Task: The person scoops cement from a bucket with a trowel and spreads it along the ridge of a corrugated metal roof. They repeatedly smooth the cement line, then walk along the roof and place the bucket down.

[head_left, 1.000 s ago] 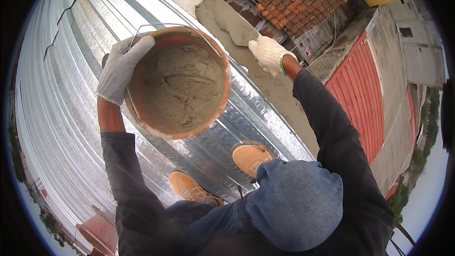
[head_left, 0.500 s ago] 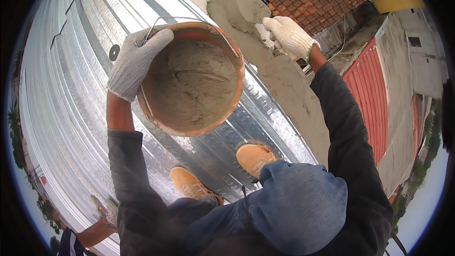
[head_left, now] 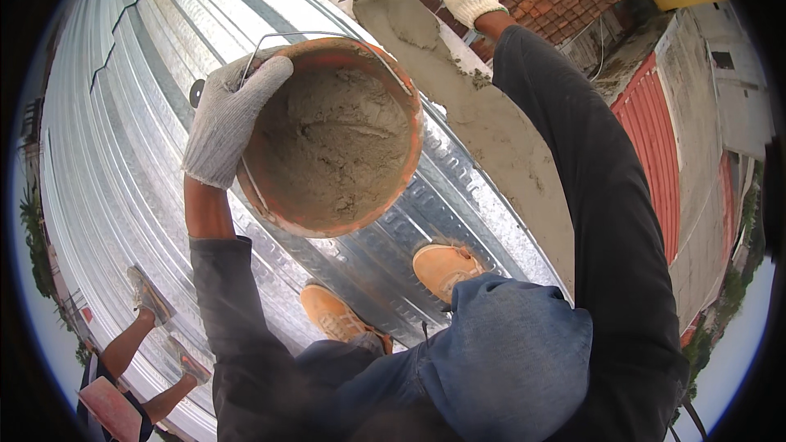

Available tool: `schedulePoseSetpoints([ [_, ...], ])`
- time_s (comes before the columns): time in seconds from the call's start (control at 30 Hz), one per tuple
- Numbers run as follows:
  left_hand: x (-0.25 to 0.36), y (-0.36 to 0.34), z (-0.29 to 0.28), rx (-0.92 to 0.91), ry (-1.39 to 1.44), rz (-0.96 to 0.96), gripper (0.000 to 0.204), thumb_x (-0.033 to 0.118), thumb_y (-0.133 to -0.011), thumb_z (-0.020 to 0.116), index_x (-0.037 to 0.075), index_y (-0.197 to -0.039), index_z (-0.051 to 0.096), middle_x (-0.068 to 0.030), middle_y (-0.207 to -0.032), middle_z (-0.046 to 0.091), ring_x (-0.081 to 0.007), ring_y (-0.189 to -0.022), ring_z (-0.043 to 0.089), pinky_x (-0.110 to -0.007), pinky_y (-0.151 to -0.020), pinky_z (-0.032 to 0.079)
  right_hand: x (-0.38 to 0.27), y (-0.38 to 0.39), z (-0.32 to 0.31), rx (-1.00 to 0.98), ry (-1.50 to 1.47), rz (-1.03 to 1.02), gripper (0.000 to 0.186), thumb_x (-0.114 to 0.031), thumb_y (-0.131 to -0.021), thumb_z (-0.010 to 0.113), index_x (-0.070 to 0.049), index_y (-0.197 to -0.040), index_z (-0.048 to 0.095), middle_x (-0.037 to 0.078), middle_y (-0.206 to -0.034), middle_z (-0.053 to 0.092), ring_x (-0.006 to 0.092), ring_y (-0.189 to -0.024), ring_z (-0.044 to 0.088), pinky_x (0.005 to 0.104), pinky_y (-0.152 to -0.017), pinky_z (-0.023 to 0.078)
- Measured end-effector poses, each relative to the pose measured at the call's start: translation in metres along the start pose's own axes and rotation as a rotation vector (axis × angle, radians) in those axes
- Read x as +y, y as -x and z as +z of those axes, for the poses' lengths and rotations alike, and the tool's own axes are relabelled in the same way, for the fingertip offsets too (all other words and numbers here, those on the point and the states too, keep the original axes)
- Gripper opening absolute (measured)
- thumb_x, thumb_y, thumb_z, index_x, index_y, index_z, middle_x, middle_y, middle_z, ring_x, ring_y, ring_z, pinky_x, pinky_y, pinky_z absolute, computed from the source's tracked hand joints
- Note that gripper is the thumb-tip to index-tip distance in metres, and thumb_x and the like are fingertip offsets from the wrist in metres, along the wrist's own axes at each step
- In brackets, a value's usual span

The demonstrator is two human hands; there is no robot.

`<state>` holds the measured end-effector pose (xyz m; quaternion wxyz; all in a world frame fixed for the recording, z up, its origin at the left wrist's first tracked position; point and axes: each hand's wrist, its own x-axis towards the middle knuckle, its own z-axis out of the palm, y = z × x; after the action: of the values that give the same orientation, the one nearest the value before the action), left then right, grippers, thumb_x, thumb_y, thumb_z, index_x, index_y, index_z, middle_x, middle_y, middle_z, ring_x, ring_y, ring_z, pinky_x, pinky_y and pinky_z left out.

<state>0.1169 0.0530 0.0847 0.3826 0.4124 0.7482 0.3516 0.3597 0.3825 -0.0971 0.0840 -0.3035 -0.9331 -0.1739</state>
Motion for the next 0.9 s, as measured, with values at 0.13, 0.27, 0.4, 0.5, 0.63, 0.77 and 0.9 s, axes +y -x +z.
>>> schedulePoseSetpoints([
  [0.13, -0.004, 0.002, 0.005, 0.013, 0.004, 0.015, 0.047, 0.040, -0.108, 0.079, 0.000, -0.132, 0.082, -0.0063, -0.113, 0.081, -0.0151, -0.103, 0.074, -0.034, -0.096, 0.060, 0.004, 0.021, 0.022, -0.108, 0.010, -0.011, 0.023, -0.017, -0.102, 0.070, -0.019, -0.125, 0.074, 0.008, -0.111, 0.077, 0.0311, -0.106, 0.079, 0.0511, -0.088, 0.061],
  [0.27, -0.006, 0.007, -0.001, 0.052, 0.012, -0.014, 0.045, 0.038, -0.108, 0.079, 0.001, -0.133, 0.083, -0.0044, -0.108, 0.080, -0.0133, -0.100, 0.072, -0.033, -0.094, 0.059, 0.013, 0.059, 0.020, -0.140, -0.031, -0.033, 0.027, -0.018, -0.105, 0.068, -0.022, -0.131, 0.073, 0.004, -0.113, 0.079, 0.0277, -0.110, 0.079, 0.0485, -0.092, 0.060],
  [0.4, -0.016, -0.001, -0.001, 0.061, 0.033, -0.009, 0.046, 0.040, -0.108, 0.079, 0.000, -0.132, 0.083, -0.0040, -0.107, 0.079, -0.0130, -0.099, 0.071, -0.032, -0.093, 0.058, 0.034, 0.100, 0.014, -0.120, -0.081, -0.136, 0.025, -0.015, -0.102, 0.070, -0.018, -0.126, 0.074, 0.005, -0.110, 0.078, 0.0272, -0.106, 0.079, 0.0467, -0.089, 0.061],
  [0.5, -0.013, 0.001, -0.005, 0.075, 0.029, -0.006, 0.047, 0.040, -0.109, 0.078, -0.001, -0.132, 0.082, -0.0038, -0.108, 0.079, -0.0128, -0.098, 0.071, -0.032, -0.092, 0.058, 0.033, 0.118, 0.005, -0.140, -0.131, -0.154, 0.022, -0.013, -0.099, 0.071, -0.016, -0.121, 0.075, 0.006, -0.107, 0.079, 0.0279, -0.105, 0.079, 0.0457, -0.088, 0.061],
  [0.63, -0.016, -0.001, -0.009, 0.064, 0.036, -0.008, 0.048, 0.041, -0.109, 0.078, -0.001, -0.134, 0.082, -0.0040, -0.110, 0.079, -0.0132, -0.100, 0.072, -0.032, -0.093, 0.058, 0.043, 0.148, -0.008, -0.178, -0.129, -0.161, 0.017, -0.015, -0.093, 0.076, -0.014, -0.110, 0.073, 0.006, -0.101, 0.075, 0.0304, -0.099, 0.077, 0.0470, -0.084, 0.059],
  [0.77, -0.016, 0.000, -0.005, 0.073, 0.057, -0.007, 0.049, 0.041, -0.109, 0.078, 0.000, -0.134, 0.082, -0.0042, -0.111, 0.080, -0.0139, -0.102, 0.072, -0.032, -0.095, 0.058, 0.063, 0.189, -0.013, -0.167, -0.157, -0.202, 0.022, -0.015, -0.089, 0.079, -0.014, -0.110, 0.073, 0.007, -0.104, 0.077, 0.0295, -0.104, 0.078, 0.0461, -0.087, 0.059],
  [0.9, -0.022, 0.001, -0.011, 0.079, 0.032, -0.015, 0.050, 0.041, -0.110, 0.077, -0.001, -0.137, 0.080, -0.0063, -0.117, 0.080, -0.0157, -0.106, 0.073, -0.034, -0.098, 0.059, 0.082, 0.211, -0.030, -0.126, -0.159, -0.206, 0.020, -0.016, -0.089, 0.077, -0.014, -0.108, 0.072, 0.005, -0.100, 0.075, 0.0290, -0.105, 0.077, 0.0459, -0.087, 0.058],
])
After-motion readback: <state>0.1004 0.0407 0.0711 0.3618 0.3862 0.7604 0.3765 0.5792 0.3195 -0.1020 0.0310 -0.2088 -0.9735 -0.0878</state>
